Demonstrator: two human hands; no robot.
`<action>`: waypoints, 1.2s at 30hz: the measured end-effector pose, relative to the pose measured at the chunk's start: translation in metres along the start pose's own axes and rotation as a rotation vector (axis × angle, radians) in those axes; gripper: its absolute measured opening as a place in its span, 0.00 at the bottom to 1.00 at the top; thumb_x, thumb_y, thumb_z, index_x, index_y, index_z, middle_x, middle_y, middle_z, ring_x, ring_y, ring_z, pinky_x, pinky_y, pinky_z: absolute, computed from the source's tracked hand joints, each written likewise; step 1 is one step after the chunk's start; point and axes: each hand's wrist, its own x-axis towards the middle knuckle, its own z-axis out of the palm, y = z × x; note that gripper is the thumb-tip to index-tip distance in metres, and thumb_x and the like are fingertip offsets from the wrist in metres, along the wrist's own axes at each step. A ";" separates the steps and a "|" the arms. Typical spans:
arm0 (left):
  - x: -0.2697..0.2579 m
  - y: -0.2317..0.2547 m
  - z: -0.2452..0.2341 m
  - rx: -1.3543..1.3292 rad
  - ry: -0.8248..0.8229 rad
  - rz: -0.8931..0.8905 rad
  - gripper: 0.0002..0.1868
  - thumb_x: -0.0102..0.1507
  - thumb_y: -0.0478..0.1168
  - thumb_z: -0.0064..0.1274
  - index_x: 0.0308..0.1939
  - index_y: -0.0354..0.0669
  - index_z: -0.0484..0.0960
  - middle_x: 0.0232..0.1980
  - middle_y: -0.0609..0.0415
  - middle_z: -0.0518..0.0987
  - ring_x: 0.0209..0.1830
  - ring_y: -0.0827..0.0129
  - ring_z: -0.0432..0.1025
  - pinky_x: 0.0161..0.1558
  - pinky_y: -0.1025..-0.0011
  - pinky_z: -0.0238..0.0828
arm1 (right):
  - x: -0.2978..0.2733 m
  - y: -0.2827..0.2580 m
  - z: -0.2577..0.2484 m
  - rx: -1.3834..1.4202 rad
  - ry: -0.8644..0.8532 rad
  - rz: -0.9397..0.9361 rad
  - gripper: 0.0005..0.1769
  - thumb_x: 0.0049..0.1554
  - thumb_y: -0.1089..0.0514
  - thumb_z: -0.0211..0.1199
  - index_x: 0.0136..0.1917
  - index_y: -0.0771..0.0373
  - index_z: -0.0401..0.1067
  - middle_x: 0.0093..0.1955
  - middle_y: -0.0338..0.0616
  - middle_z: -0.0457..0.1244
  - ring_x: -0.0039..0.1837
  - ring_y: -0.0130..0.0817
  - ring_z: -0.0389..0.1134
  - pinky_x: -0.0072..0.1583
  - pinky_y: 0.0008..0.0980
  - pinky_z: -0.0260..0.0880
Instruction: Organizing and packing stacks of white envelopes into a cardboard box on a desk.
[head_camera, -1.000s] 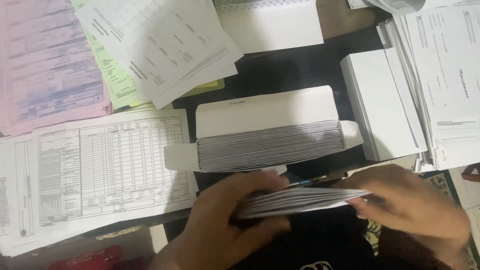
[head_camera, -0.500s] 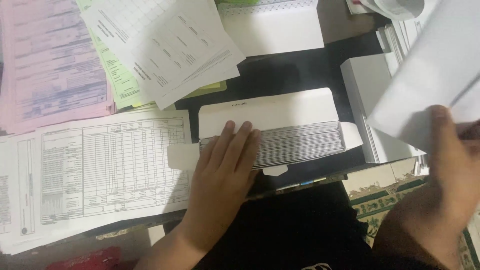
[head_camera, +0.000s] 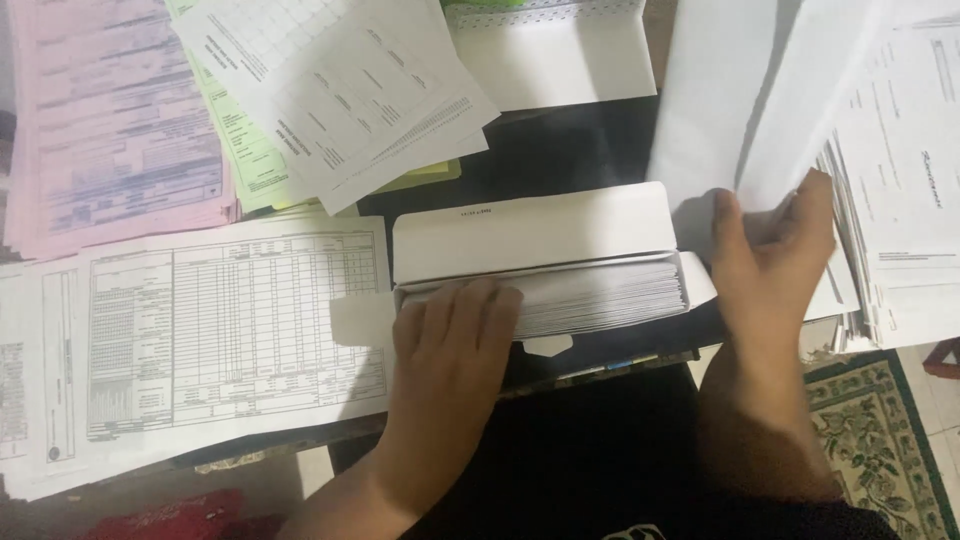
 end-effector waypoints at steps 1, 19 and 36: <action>-0.001 -0.001 0.000 0.000 0.000 -0.002 0.20 0.62 0.33 0.63 0.55 0.47 0.73 0.54 0.54 0.76 0.52 0.61 0.70 0.50 0.64 0.66 | 0.003 0.005 0.002 0.000 -0.002 -0.001 0.14 0.69 0.63 0.60 0.62 0.70 0.60 0.57 0.54 0.60 0.60 0.44 0.62 0.61 0.40 0.65; -0.005 -0.015 -0.014 -0.084 -0.131 -0.004 0.25 0.53 0.28 0.60 0.54 0.49 0.78 0.51 0.55 0.76 0.48 0.60 0.70 0.53 0.58 0.65 | 0.030 -0.001 0.014 -0.339 -0.497 0.358 0.24 0.57 0.48 0.61 0.61 0.63 0.61 0.52 0.47 0.58 0.56 0.45 0.59 0.57 0.45 0.60; -0.023 -0.003 0.006 0.053 0.115 -0.102 0.24 0.62 0.40 0.72 0.59 0.52 0.78 0.60 0.55 0.72 0.61 0.57 0.67 0.61 0.57 0.66 | -0.021 -0.053 -0.033 -0.131 -0.203 -0.304 0.17 0.66 0.75 0.44 0.58 0.77 0.73 0.55 0.61 0.69 0.54 0.47 0.71 0.56 0.39 0.71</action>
